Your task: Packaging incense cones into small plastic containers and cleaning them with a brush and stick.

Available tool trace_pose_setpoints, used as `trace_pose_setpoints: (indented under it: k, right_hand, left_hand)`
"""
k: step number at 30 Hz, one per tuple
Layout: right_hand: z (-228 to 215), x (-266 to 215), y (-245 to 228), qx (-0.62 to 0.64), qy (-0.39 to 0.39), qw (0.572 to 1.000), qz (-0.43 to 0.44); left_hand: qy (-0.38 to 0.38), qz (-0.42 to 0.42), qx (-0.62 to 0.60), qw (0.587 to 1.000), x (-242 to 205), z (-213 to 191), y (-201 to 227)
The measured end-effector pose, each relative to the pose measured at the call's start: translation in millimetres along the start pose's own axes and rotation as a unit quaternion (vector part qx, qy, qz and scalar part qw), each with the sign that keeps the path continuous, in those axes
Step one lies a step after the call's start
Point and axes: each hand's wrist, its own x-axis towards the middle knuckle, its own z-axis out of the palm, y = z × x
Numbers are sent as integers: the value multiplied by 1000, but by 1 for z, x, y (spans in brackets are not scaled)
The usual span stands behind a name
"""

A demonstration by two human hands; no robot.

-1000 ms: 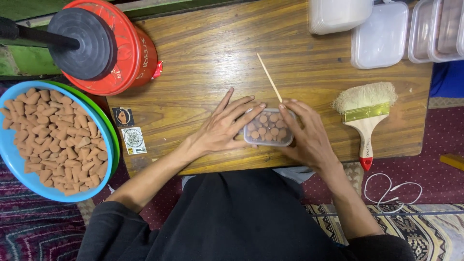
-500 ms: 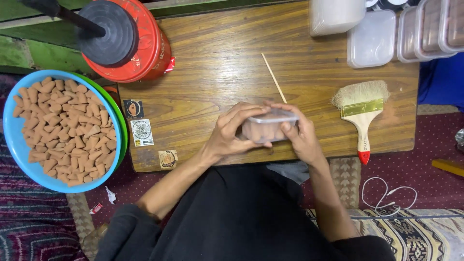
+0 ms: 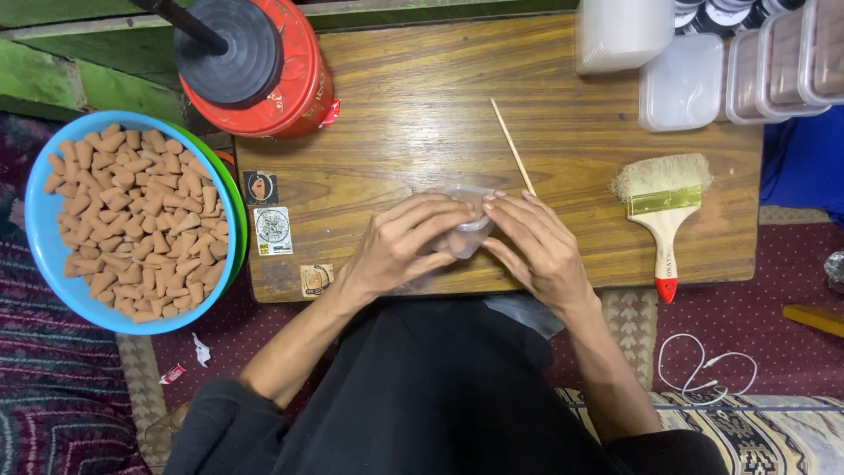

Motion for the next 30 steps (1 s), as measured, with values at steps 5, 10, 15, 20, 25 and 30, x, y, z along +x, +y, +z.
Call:
trace_pose_setpoints:
  k: [5,10,15,20,25,30]
  right_hand:
    - [6,1,-12,8,35,999,-18]
    - [15,-8,6,-21,83,995,-41]
    - [29,-24,51,-36,76,996,-6]
    - [6,-20,19,280,73,943,164]
    - [27,-58,48,526,-40,771,357]
    - [9,-18,15,528,-42,752,391]
  left_hand:
    - [-2,6,46,999,2,-6,16]
    - [4,25,88,996,1,-13,25]
    - [35,17,-39,998,-2,-19,29]
    - [63,38,-32,997,-1,-29,36]
    - [19,51,-91,994,3,-22,23]
    - [-76,-17,3,997,-3,-14,2]
